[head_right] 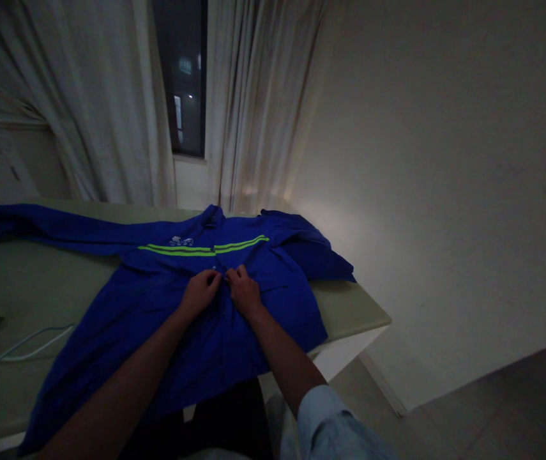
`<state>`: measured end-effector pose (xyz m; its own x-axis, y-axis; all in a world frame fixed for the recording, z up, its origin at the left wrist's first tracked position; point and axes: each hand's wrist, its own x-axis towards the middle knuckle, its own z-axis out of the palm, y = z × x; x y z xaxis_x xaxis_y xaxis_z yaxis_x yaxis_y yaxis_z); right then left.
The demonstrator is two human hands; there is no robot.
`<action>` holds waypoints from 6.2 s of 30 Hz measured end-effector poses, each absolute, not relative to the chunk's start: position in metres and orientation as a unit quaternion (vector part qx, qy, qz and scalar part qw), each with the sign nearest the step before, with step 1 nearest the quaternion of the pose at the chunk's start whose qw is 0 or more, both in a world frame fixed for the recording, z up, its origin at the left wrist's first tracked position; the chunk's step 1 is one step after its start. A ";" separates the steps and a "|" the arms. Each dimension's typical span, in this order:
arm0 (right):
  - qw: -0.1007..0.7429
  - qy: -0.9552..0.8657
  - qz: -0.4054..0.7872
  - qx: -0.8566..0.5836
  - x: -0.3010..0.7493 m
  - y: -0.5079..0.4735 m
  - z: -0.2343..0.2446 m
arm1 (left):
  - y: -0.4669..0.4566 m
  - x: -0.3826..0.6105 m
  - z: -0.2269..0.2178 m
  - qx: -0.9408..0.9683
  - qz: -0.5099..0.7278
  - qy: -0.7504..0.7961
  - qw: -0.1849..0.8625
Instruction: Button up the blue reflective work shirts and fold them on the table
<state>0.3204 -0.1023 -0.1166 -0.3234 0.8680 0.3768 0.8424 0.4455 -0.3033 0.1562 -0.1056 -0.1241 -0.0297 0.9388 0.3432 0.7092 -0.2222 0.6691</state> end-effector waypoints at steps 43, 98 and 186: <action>0.357 -0.823 0.094 -0.432 0.327 -0.091 -0.127 | -0.093 0.149 -0.145 0.732 0.411 0.525 0.141; 0.379 -0.814 0.146 -0.415 0.326 -0.092 -0.123 | -0.103 0.155 -0.138 0.710 0.416 0.558 0.111; 0.401 -0.800 0.171 -0.413 0.327 -0.089 -0.125 | -0.110 0.157 -0.125 0.725 0.341 0.582 0.140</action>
<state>0.3271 -0.0887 -0.1246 -0.3376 0.7979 0.4993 0.5238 0.6000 -0.6047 0.1566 -0.1098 -0.1249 0.0895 0.9397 0.3301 0.7484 -0.2821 0.6003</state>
